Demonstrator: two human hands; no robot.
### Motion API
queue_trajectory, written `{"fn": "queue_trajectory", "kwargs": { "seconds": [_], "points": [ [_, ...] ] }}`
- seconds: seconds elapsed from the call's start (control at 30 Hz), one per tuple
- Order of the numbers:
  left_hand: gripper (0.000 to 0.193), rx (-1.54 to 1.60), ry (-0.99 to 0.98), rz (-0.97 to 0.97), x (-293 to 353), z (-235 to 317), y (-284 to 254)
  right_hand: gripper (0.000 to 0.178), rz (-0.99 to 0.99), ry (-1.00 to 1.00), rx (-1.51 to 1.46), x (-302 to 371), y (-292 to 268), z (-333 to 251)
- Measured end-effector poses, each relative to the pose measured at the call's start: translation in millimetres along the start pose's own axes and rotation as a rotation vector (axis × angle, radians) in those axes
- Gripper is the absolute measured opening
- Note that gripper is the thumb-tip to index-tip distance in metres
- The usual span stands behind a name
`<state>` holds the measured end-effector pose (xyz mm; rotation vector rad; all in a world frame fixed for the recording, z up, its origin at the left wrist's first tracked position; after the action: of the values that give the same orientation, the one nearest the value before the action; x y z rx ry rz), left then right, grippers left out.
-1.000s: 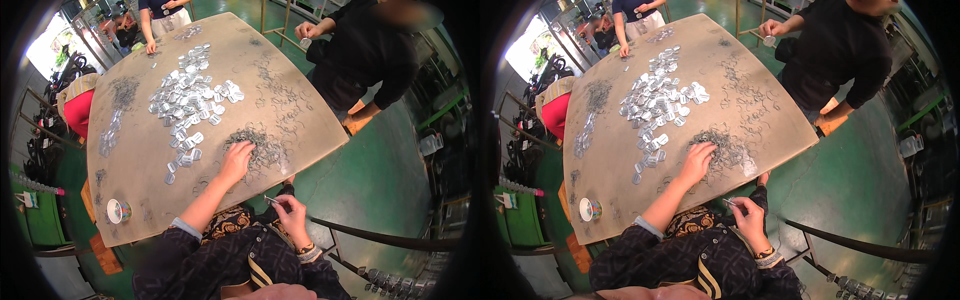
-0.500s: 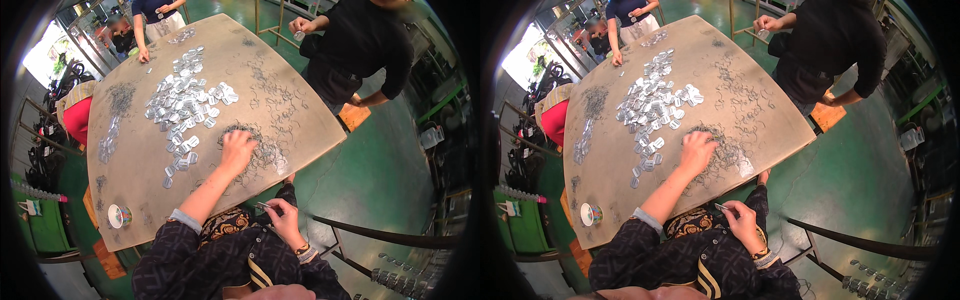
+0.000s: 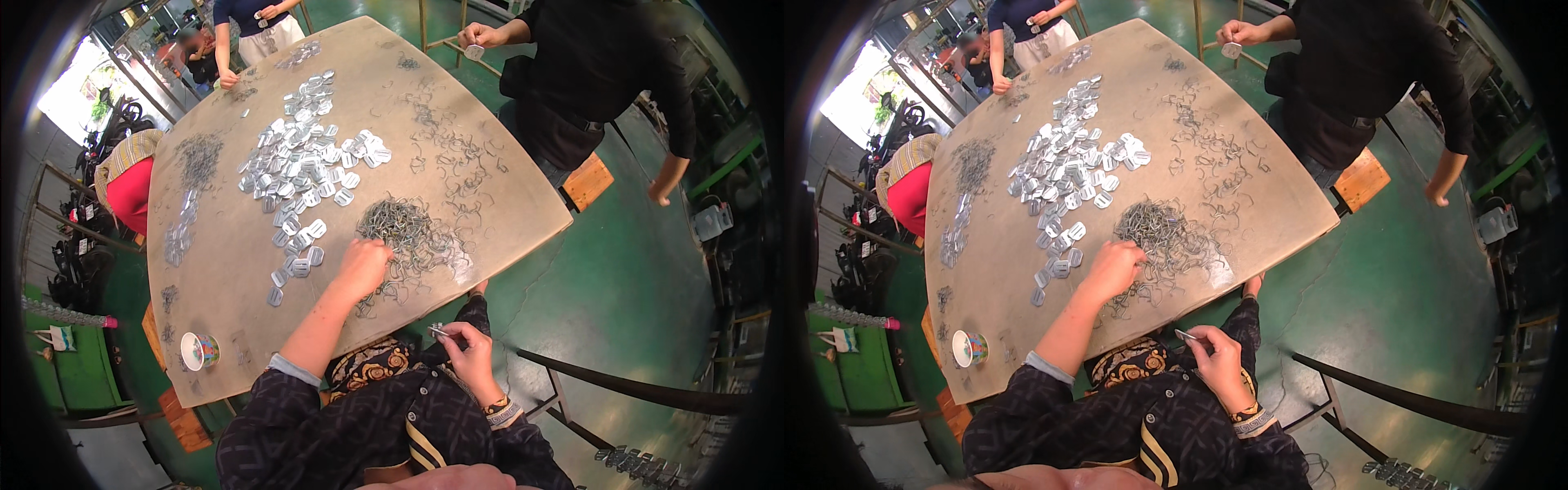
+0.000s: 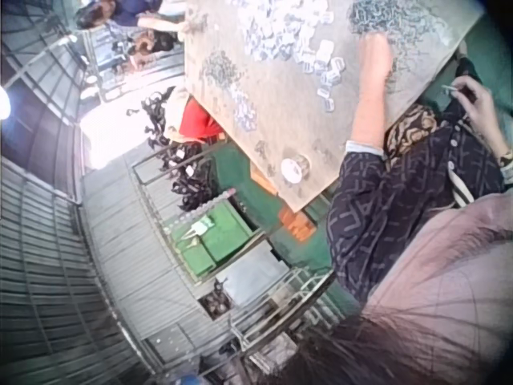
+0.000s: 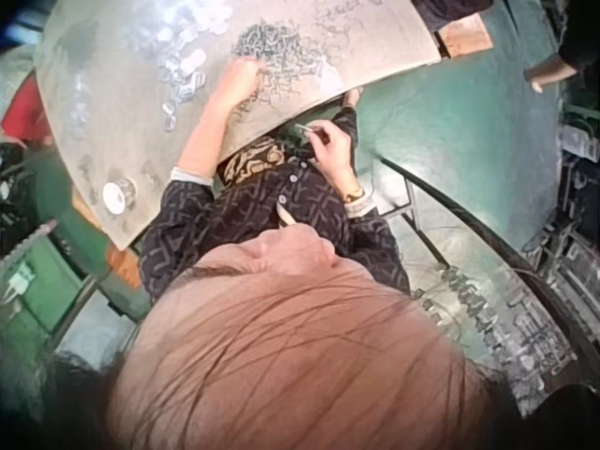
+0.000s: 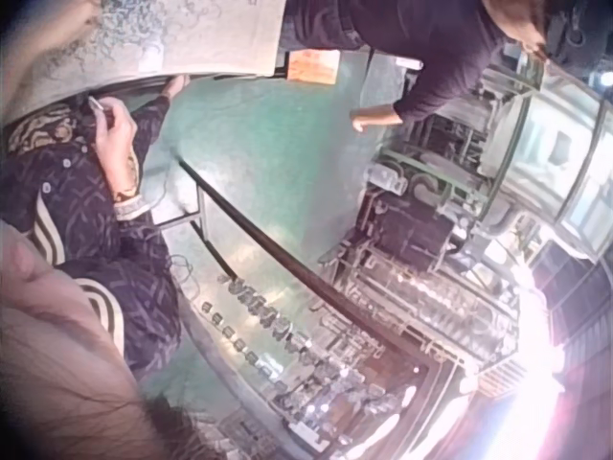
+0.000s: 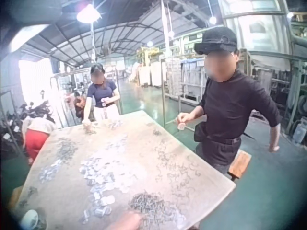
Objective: The person sits at a table and repeatedly picks up small metal tags and wire loops, threading the loops through the tags to form a chain. The person occasionally lifts the assembled chain to inspect it before continuing the assembly process.
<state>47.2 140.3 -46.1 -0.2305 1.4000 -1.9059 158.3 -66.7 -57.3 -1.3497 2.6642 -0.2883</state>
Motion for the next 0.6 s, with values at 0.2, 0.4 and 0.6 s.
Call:
{"fn": "queue_trajectory", "kwargs": {
  "seconds": [0.2,0.4,0.6],
  "points": [
    [0.007,0.182,0.002,0.124,-5.3,25.4,29.2,0.013,0.002,-0.027,0.007,-5.4,1.7,-1.4],
    [0.008,0.174,-0.123,0.127,-7.9,36.4,53.1,0.013,0.008,-0.020,0.024,-4.4,0.3,-3.2],
    [0.008,0.314,-0.243,0.211,4.9,8.4,49.5,0.013,-0.022,-0.030,0.018,-1.5,3.8,-3.8]
  ]
}}
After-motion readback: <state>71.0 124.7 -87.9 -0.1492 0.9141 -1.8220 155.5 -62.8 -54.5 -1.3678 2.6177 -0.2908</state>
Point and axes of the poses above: each hand's wrist, its own x-axis away from the middle knuckle, its own y-axis out of the palm, z = x × y, the point moved 8 cm from there along -x, towards the middle knuckle, and after that the axes turned 10 degrees about z, right-handed, at the moved point
